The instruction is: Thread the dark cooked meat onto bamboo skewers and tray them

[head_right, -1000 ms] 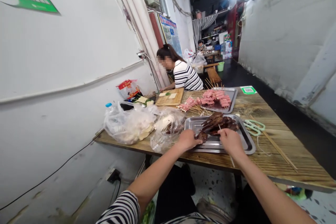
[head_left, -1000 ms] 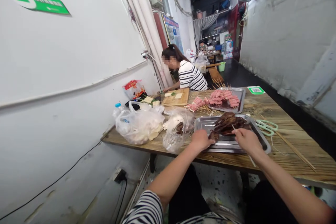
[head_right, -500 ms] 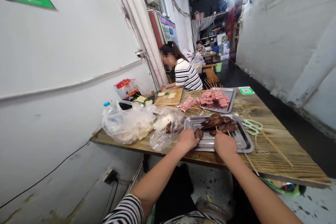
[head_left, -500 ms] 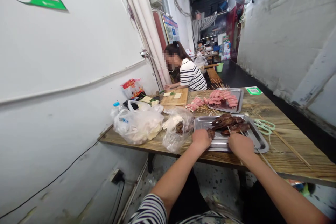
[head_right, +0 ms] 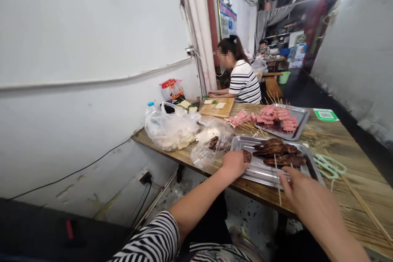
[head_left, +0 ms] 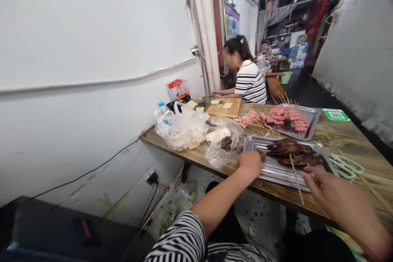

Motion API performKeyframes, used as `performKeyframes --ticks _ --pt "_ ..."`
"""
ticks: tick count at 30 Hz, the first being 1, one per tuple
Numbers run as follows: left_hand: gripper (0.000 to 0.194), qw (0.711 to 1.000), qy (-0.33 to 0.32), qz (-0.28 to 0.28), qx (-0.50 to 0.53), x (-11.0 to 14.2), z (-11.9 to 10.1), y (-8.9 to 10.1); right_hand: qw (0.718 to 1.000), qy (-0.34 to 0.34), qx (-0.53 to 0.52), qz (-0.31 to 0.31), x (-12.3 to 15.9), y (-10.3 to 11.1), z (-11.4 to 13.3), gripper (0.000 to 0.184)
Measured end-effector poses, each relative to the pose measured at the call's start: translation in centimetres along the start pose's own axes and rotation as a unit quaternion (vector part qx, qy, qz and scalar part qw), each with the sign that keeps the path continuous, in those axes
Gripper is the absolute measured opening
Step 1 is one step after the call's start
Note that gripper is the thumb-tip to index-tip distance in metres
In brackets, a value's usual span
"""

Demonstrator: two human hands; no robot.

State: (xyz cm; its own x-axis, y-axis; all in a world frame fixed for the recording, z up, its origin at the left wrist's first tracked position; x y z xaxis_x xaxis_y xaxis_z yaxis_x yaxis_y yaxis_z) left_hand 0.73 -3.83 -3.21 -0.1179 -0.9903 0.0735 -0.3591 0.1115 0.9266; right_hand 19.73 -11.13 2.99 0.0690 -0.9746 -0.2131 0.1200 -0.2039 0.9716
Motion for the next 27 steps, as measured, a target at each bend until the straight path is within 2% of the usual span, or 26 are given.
performKeyframes --ticks 3,6,8,9,11,12,14,17,20,23,27 --pt "0.044 0.999 -0.023 -0.042 0.003 1.9 -0.5 1.1 0.997 0.069 -0.031 -0.029 1.0 -0.7 2.7 0.037" --pt "0.040 0.993 -0.088 -0.083 -0.008 5.5 -1.2 2.5 0.990 0.103 -0.067 -0.064 1.5 -0.9 4.6 0.041" --pt "0.037 0.991 -0.114 -0.072 -0.005 8.4 -0.6 3.3 0.986 0.113 -0.100 -0.067 1.5 -1.4 6.0 0.041" --pt "0.036 0.992 -0.112 -0.058 0.003 9.7 0.2 3.8 0.984 0.124 -0.117 -0.049 1.5 -2.1 7.1 0.039" --pt "0.033 0.995 -0.084 -0.039 0.039 12.3 3.0 5.0 0.975 0.174 -0.138 0.026 1.6 -4.1 10.3 0.034" --pt "0.032 0.995 -0.055 -0.050 0.071 13.5 5.0 6.1 0.963 0.217 -0.146 0.071 2.0 -5.3 12.6 0.033" --pt "0.034 0.984 0.043 -0.111 0.133 15.8 9.9 8.5 0.928 0.306 -0.157 0.140 3.0 -7.3 17.5 0.035" --pt "0.040 0.941 0.171 -0.229 0.183 19.4 16.9 11.4 0.885 0.406 -0.159 0.166 3.9 -9.2 24.7 0.035" --pt "0.044 0.899 0.233 -0.310 0.203 22.5 21.5 12.6 0.865 0.457 -0.138 0.156 2.6 -10.5 29.9 0.036" --pt "0.046 0.869 0.277 -0.350 0.214 25.1 24.5 12.5 0.875 0.454 -0.097 0.136 -1.3 -11.2 32.0 0.041" --pt "0.047 0.841 0.338 -0.371 0.202 27.5 27.4 11.8 0.895 0.428 -0.026 0.121 -7.4 -11.5 31.8 0.031"
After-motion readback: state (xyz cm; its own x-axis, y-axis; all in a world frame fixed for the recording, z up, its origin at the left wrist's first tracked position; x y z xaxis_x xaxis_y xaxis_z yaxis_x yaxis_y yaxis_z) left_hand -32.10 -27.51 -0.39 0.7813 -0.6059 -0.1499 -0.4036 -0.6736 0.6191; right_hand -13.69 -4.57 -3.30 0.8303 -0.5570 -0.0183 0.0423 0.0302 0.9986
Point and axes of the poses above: each hand's wrist, its own x-axis away from the middle knuckle, its own y-axis out of the back of the hand, z = x × y, the point moved 8 cm from there along -x, towards the middle knuckle, and after that the axes turned 4 degrees about -x, right-handed, at the moved point
